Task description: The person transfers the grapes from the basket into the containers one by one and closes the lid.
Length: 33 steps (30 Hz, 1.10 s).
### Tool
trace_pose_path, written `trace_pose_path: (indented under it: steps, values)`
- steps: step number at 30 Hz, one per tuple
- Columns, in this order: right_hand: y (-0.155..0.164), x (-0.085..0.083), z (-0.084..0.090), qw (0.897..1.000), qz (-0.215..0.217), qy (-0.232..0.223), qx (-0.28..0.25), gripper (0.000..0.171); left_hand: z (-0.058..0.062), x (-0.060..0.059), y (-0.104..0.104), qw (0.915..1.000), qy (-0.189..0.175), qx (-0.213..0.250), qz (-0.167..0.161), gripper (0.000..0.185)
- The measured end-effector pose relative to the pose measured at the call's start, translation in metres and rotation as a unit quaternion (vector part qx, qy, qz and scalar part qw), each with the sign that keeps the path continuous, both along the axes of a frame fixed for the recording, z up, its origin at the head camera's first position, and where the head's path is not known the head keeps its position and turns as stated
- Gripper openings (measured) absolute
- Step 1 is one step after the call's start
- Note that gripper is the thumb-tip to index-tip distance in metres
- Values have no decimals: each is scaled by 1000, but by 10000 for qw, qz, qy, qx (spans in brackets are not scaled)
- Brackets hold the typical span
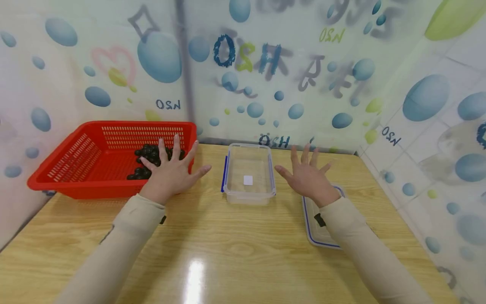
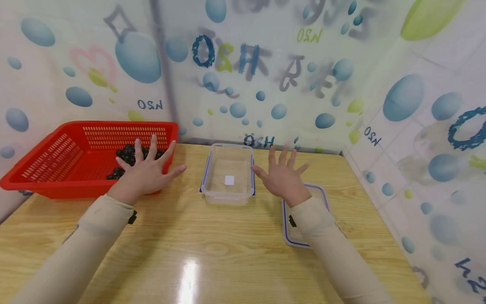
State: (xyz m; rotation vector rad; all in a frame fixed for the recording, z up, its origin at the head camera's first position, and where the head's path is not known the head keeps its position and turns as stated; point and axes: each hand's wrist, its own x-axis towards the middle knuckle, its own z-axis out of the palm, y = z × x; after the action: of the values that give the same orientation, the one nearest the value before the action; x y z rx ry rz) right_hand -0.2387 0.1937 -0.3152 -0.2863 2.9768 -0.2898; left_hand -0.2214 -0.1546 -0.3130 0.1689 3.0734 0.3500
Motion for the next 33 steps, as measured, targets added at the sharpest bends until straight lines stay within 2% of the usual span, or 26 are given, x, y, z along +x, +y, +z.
trace_pose_path:
  steps: [4, 8, 13, 16, 20, 24, 26, 33]
  values:
    - [-1, 1, -2, 9999, 102, 20, -41, 92, 0, 0, -1, 10000, -21, 12, 40, 92]
    - [-1, 0, -2, 9989, 288, 298, -215, 89, 3, -1, -3, 9999, 29, 55, 102, 92]
    - [3, -7, -6, 9894, 539, 484, -1255, 80, 8, -4, -10, 9994, 147, 181, 251, 92]
    - [4, -13, -12, 9780, 585, 398, -1962, 74, 9, -7, -18, 9985, 242, 326, 364, 89]
    - [2, -21, -22, 9660, 537, 248, -2518, 63, 14, -10, -31, 9952, 358, 662, 630, 84]
    - [-4, -26, -32, 9617, 374, 97, -2714, 54, 16, -12, -46, 9911, 307, 913, 914, 79]
    - [-7, -27, -37, 9620, 270, 60, -2717, 51, 14, -12, -54, 9907, 217, 892, 1003, 78]
    - [-12, -23, -50, 9613, 136, -187, -2745, 52, 3, -15, -70, 9891, -331, 755, 1223, 87]
